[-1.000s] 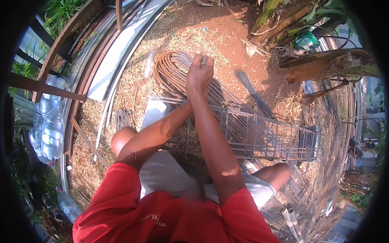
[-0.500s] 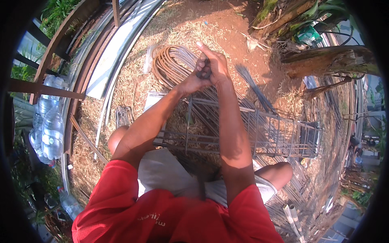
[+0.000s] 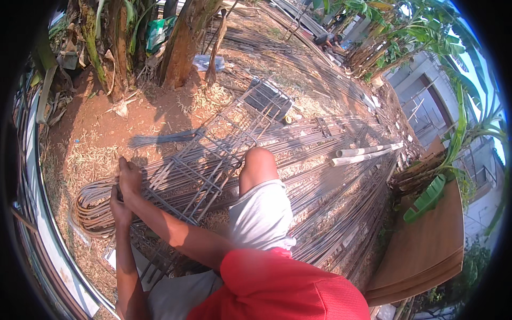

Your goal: The person assembles a metal frame by hand, bending and twisting metal rods to form a grid structure. They work on the ground, manipulating the rods to create a rectangular frame with crossbars.

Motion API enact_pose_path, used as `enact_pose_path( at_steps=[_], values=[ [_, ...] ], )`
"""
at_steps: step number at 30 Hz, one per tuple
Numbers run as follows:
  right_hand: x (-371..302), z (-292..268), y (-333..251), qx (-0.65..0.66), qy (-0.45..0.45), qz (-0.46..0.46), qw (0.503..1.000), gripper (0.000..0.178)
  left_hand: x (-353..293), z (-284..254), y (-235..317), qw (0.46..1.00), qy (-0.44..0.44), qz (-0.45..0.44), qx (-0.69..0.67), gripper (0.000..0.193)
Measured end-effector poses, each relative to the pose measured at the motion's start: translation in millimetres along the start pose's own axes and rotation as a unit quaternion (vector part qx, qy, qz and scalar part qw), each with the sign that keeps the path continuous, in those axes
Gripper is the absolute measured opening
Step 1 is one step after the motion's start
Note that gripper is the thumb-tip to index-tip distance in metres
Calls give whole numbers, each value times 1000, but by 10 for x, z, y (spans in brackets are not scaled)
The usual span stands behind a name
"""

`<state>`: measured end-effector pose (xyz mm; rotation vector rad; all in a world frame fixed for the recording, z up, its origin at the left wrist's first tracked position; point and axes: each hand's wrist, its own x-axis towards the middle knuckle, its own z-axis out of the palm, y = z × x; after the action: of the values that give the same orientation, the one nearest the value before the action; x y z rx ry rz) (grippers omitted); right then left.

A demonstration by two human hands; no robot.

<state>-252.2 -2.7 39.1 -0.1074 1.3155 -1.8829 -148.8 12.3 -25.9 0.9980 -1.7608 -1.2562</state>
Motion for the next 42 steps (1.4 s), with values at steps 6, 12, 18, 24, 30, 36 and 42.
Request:
enact_pose_path(
  at_steps=[6,12,18,24,30,36,42],
  values=[
    [134,-843,-375,28,-80,33,996,30,-343,461,357,996,-85,-6,-8,59],
    [246,-1009,-661,-133,-137,-122,974,44,-333,336,701,982,-135,-107,81,77],
    [294,-1408,-1095,-268,-208,-80,937,58,-363,371,925,976,-160,-126,75,62],
    [143,-1662,-1219,-304,-213,-78,925,57,-373,441,1050,972,-195,-78,106,36],
    [7,-1670,-1480,-407,-242,-164,865,62,-395,431,1127,952,-266,-145,46,38],
    [-72,-1594,-1377,-310,-257,-92,911,59,-396,263,964,941,-273,-180,85,54],
    [-26,-1685,-1535,-230,-258,-56,937,53,-457,5,893,940,-286,-87,162,69]
  ],
)
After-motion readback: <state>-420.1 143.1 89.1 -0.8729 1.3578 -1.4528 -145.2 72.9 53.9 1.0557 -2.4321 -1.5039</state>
